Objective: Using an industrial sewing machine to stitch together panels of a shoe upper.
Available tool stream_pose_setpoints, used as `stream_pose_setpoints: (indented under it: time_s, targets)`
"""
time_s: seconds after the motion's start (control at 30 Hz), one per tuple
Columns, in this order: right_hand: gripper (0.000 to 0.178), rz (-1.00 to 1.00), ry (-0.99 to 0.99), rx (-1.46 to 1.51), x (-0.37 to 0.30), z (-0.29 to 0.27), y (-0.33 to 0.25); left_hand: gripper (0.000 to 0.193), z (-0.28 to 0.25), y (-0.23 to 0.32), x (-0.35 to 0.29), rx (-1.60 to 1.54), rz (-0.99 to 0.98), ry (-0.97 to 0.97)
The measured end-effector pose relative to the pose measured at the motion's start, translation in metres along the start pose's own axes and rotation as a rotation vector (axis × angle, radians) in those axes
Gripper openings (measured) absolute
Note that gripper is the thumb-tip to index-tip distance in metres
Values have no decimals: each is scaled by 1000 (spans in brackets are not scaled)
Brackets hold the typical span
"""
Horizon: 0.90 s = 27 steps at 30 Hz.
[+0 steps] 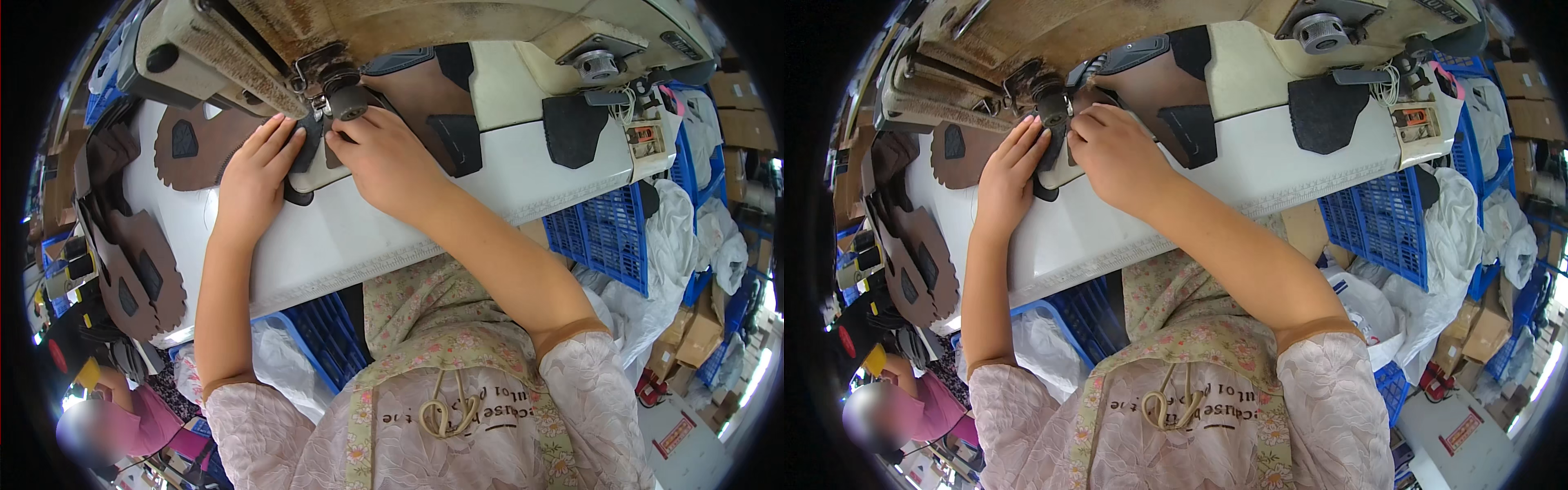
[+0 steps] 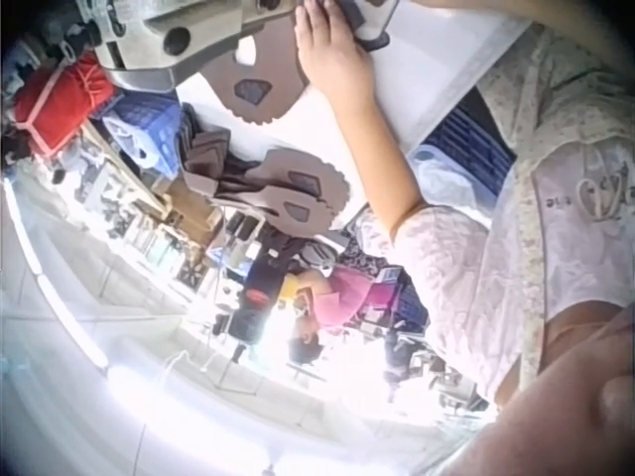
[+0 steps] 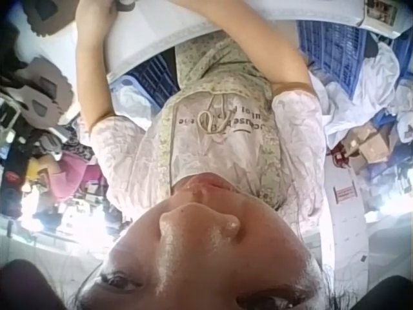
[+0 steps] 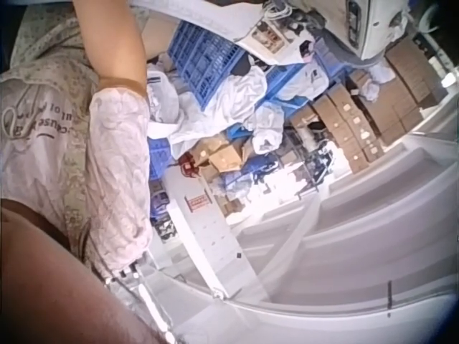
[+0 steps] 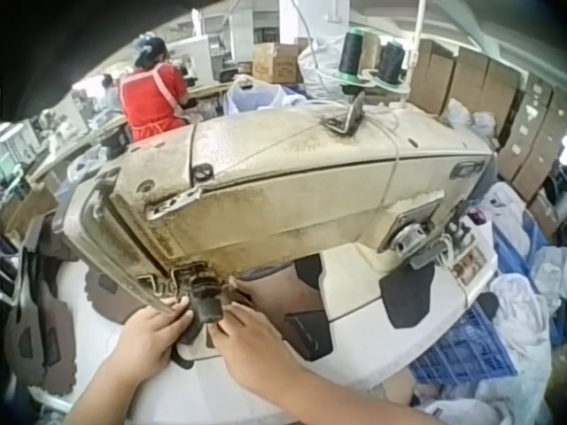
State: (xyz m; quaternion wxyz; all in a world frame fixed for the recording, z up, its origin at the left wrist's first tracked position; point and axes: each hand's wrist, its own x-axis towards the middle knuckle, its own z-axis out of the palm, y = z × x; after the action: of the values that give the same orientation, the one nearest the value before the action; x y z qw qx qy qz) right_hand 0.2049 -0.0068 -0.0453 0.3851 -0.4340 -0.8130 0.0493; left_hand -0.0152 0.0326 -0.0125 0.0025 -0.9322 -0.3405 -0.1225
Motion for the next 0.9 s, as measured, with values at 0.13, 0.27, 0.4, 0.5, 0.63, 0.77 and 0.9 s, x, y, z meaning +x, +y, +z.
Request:
stream_pose_setpoints:
  time_s: [0.13, 0.27, 0.4, 0.5, 0.63, 0.77, 0.9]
  targets:
    - [20, 13, 9, 32, 0, 0, 0, 62, -1, 5, -1, -22, -66, -3]
    - [21, 8, 8, 54, 1, 2, 1, 68, -4, 5, -5, -101, -122, -22]
    - [23, -11, -18, 73, 3, -3, 7, 65, -3, 9, -2, -91, -138, -13]
    - [23, -31, -30, 66, 4, -3, 12, 60, 2, 5, -4, -123, -108, 55]
    - [24, -30, -71, 80, 3, -6, 19, 50, 4, 4, -5, -56, 11, 78]
    - [21, -86, -87, -3, 2, -10, 21, 47, 5, 9, -6, 3, -7, 76]
    - [18, -30, -86, -113, 2, -17, 11, 47, 7, 11, -7, 29, -17, 72]
